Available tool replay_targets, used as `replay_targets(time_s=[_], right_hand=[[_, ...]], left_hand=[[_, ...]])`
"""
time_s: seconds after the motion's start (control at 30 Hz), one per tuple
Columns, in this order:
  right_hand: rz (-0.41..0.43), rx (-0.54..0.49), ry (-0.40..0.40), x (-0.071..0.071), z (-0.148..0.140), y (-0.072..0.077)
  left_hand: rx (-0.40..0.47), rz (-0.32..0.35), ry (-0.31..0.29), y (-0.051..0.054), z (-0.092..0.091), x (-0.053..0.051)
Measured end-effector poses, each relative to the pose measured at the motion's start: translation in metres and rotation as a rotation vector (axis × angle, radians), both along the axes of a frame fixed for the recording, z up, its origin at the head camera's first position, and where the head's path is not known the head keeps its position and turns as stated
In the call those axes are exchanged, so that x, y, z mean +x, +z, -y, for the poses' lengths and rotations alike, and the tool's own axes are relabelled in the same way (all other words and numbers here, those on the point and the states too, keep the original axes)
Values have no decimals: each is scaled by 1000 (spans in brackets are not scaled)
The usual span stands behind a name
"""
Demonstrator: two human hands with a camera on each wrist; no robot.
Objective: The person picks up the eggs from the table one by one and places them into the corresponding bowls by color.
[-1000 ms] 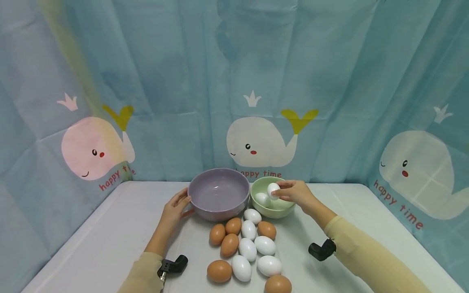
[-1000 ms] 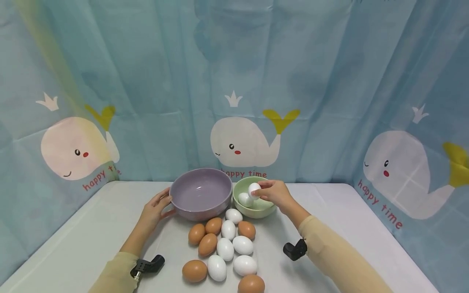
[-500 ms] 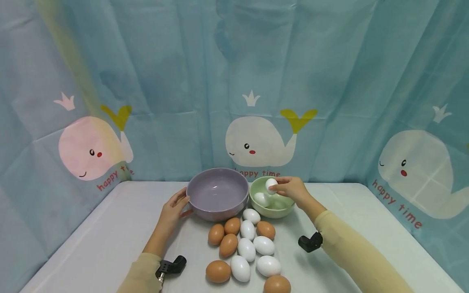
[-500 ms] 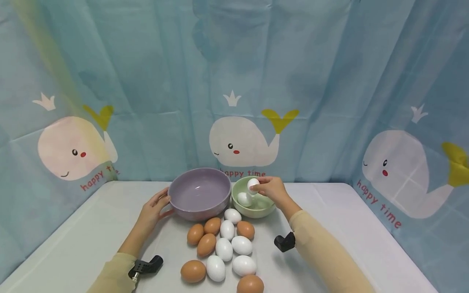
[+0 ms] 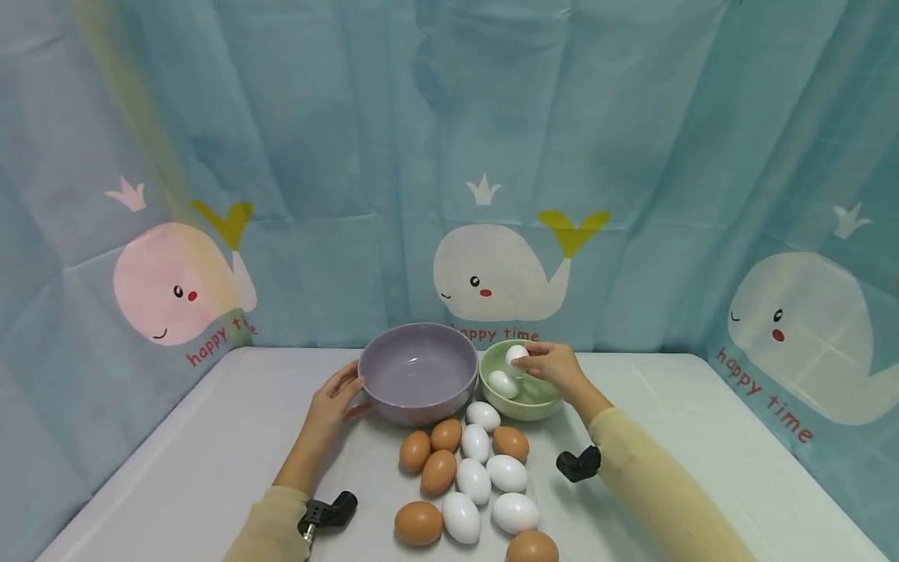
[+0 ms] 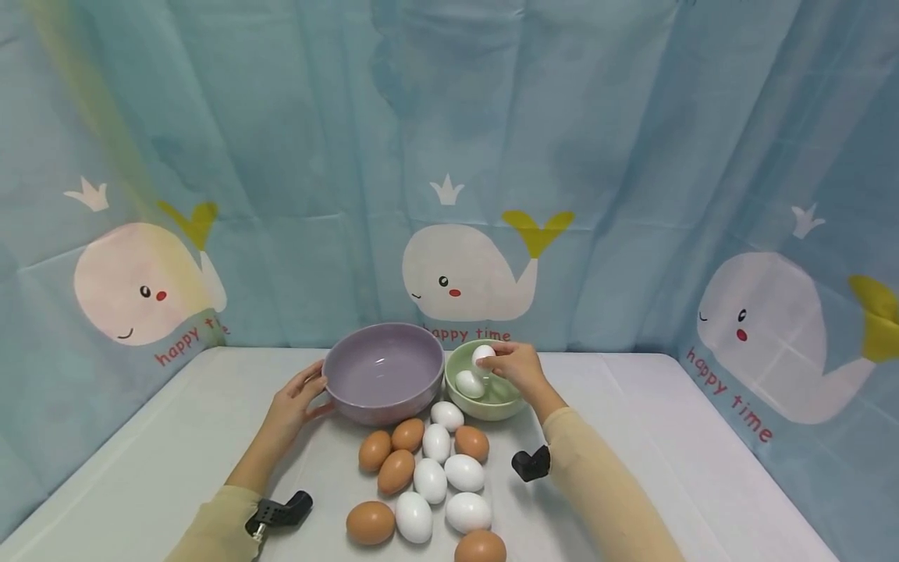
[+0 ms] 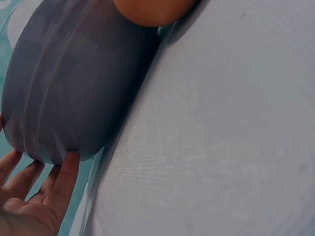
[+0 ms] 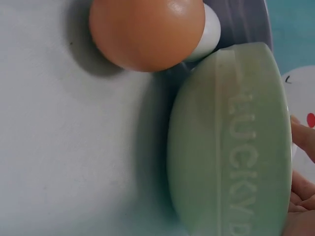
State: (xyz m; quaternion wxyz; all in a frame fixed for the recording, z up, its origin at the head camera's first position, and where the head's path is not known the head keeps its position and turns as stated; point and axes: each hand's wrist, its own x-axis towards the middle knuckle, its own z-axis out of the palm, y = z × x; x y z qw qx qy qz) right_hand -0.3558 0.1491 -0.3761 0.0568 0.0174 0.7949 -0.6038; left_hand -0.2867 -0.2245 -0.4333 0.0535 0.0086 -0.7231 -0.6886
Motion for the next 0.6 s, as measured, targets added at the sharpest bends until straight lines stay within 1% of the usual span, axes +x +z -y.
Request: replay_targets(time_s=[0.2,0.47,0.6], right_hand=[[-10,9,-2,-2,3,-2],[3,21,-11,-11,4,-10],[-3,39,7,-13,6,-13]], left_hand=[[7,4,6,-1,-1,0],[0,-2,13,1,-2,2],[11,-2,9,2,-2,3]])
